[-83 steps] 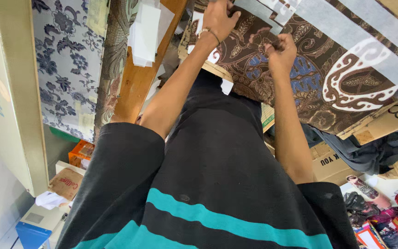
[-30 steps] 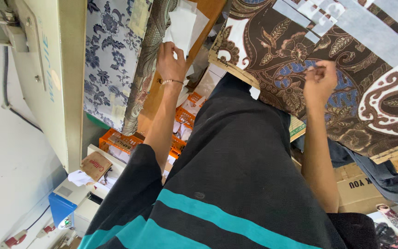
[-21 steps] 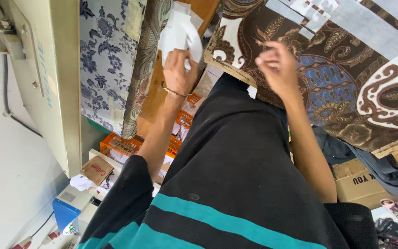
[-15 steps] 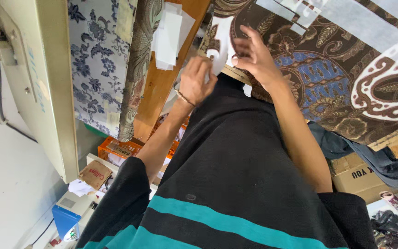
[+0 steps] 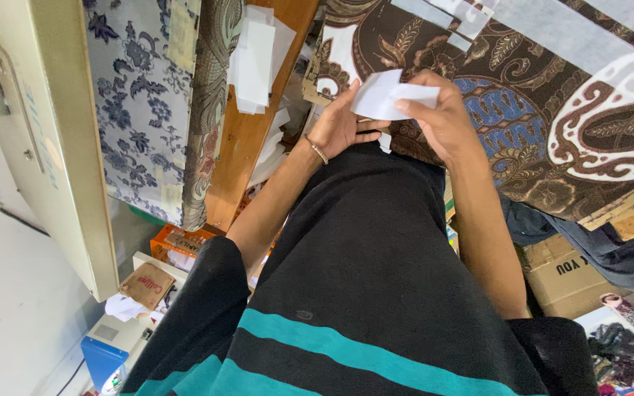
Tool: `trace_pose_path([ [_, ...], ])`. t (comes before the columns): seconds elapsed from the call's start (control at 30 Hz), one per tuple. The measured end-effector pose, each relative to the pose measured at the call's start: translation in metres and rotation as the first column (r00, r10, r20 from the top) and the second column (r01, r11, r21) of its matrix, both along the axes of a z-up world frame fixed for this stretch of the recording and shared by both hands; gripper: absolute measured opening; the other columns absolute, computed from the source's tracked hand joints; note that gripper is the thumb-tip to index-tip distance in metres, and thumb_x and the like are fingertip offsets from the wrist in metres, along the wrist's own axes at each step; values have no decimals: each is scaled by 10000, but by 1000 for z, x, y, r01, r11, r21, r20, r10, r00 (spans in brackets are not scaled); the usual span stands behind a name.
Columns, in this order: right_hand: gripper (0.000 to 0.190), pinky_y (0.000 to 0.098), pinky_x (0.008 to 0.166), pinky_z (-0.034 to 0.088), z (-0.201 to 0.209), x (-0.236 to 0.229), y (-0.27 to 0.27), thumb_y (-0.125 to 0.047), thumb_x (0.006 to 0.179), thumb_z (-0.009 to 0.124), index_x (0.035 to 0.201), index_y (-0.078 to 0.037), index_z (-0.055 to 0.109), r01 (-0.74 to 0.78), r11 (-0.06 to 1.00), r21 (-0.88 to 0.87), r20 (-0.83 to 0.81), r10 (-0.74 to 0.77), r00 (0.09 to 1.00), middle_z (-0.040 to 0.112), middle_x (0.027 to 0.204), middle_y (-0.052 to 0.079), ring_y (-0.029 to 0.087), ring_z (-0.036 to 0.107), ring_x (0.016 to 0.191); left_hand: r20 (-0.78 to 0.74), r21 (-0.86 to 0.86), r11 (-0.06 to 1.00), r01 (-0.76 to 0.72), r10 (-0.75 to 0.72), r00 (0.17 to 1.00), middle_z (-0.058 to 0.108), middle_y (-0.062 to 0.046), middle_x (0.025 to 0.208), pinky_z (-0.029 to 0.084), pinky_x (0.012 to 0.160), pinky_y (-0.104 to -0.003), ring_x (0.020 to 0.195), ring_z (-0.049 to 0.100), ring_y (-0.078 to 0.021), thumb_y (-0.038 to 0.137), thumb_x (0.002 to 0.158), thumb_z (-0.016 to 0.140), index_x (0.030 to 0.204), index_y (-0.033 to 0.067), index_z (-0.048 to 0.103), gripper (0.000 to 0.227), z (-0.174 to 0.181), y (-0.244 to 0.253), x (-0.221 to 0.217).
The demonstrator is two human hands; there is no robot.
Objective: The person unfolds a patterned fabric on a wooden board, places white paper strips on it, and then positions the fabric under a heat press machine. They operate the machine to press the fabric.
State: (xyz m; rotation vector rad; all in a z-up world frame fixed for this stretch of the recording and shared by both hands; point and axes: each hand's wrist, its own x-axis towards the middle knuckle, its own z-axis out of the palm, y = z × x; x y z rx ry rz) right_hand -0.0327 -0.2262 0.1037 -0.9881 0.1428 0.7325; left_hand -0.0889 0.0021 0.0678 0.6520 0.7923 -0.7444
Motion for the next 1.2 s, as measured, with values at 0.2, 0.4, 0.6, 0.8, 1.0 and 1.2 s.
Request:
trace_pose_path([
  [0.2, 131, 282, 840, 563, -35, -5, -21, -4, 949, 745, 985, -67, 635, 167, 968, -190, -45, -178, 983, 693, 1006, 52, 127, 670, 937, 405, 390, 919, 47, -217, 888, 753, -132, 1037, 598, 771, -330, 886, 711, -195, 286, 968, 736, 1240, -29, 623, 432, -37, -6, 35],
  [0.4, 137, 245, 689, 562, -84, 1, -23, -50, 948, 720, 1071, -38, 663, 248, 847, -471, 38, -261, 965, 724, 975, 56, 118, 689, 838, 552, 775, 623, -107, -585, 595, 782, -76, 876, 589, 698, -309, 773, 725, -167, 227, 977, 751, 1033, 51, 728, 187, -97, -10, 82],
  [0.6, 131, 266, 562, 457, -129, -1, -24, -82, 916, 745, 877, -13, 641, 294, 650, -701, 170, -248, 954, 647, 761, 12, 85, 585, 653, 460, 888, 354, -295, -659, 595, 789, -63, 830, 592, 671, -309, 708, 769, -159, 129, 849, 742, 1013, 94, 704, 171, -125, -17, 100],
  [0.8, 235, 274, 558, 368, -159, -7, -29, -83, 889, 813, 752, 9, 646, 441, 469, -766, 377, -228, 898, 533, 651, -18, 67, 450, 612, 357, 934, 257, -249, -605, 712, 787, -20, 800, 595, 661, -302, 680, 769, -152, 144, 820, 760, 995, 116, 711, 184, -111, -29, 103],
  [1.0, 233, 255, 553, 378, -155, -2, -30, -93, 875, 819, 753, 4, 647, 434, 438, -787, 371, -226, 901, 554, 650, -38, 56, 457, 604, 317, 948, 225, -225, -607, 728, 766, -8, 752, 583, 641, -303, 642, 736, -148, 176, 803, 810, 957, 89, 694, 212, -103, -30, 103],
  [1.2, 233, 267, 542, 385, -137, 3, -26, -110, 854, 827, 733, -6, 658, 374, 369, -851, 329, -181, 927, 565, 625, -12, 69, 474, 572, 242, 970, 155, -186, -642, 727, 746, 20, 725, 583, 618, -304, 632, 728, -130, 194, 781, 833, 925, 115, 694, 215, -111, -28, 106],
])
